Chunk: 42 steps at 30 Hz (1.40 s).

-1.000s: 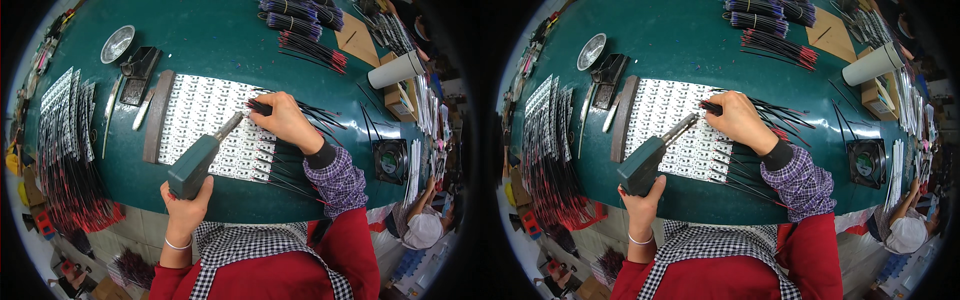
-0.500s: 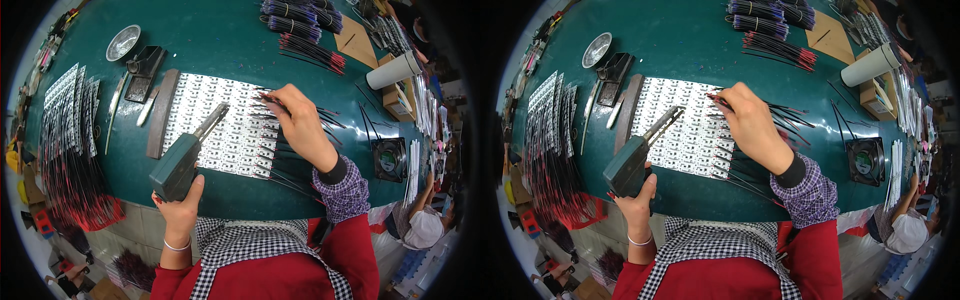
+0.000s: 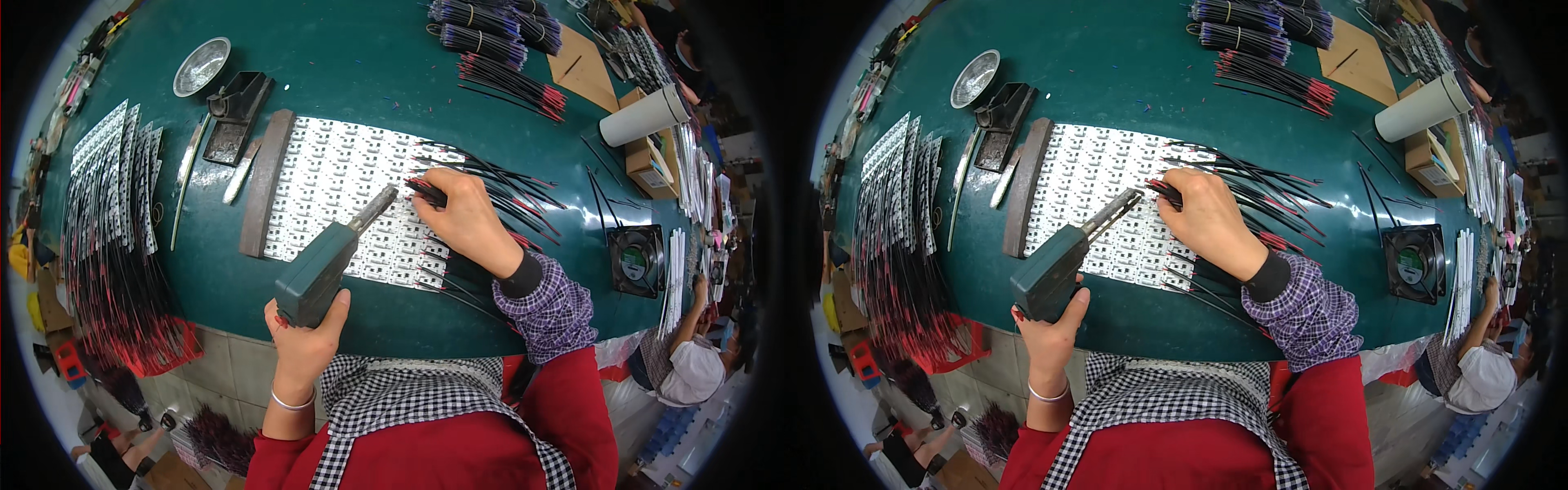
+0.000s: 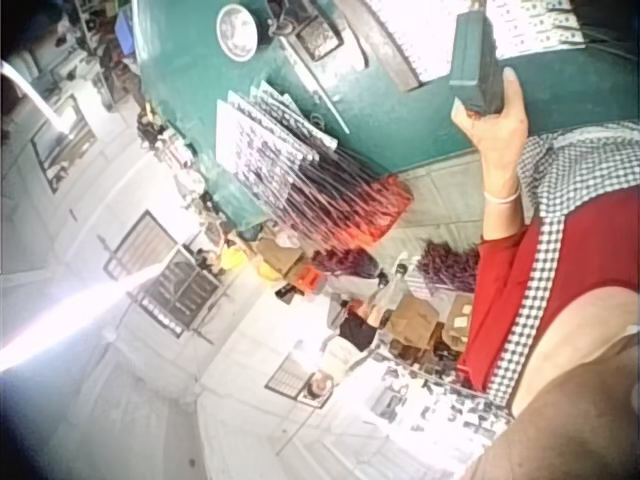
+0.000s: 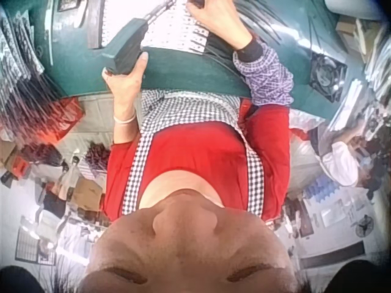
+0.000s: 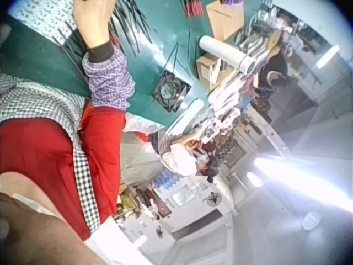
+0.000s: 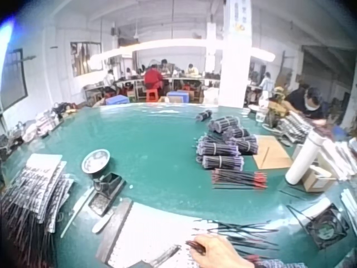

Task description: The person positions wire ends onto an LED panel board by hand and applies heat to the wire connections using a handheld heat tool.

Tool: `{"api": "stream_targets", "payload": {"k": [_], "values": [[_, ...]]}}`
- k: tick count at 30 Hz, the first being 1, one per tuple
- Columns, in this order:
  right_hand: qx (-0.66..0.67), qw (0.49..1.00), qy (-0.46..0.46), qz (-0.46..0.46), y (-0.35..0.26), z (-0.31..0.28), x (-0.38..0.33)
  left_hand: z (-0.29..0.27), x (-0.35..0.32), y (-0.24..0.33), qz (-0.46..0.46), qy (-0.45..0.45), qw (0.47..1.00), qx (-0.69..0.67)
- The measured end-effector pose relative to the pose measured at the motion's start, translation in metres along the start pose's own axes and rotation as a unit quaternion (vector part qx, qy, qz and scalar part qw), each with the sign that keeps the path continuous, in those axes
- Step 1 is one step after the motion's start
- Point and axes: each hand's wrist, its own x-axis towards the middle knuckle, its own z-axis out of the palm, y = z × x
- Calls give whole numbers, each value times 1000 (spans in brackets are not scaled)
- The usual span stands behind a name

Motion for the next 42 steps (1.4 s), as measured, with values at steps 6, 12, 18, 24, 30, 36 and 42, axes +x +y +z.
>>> {"api": "stream_targets", "payload": {"k": [6,12,18,24,30,36,42], "values": [[-38,999,-27,-4,4,-1,-2,3,1,2,56,-6,998,21],[18,998,-41,42,0,-5,-1,10,2,18,-49,31,998,-37],[-1,998,-37,57,-3,-4,3,11,2,10,-1,21,1000,3],[-15,999,-26,45,-2,-3,3,11,2,11,-19,8,1000,22],[-7,999,-24,37,4,0,2,10,0,10,5,12,999,34],[4,999,-22,32,5,-1,3,6,-3,13,21,16,999,36],[34,995,-62,74,2,-7,12,4,-5,5,16,4,999,32]]}}
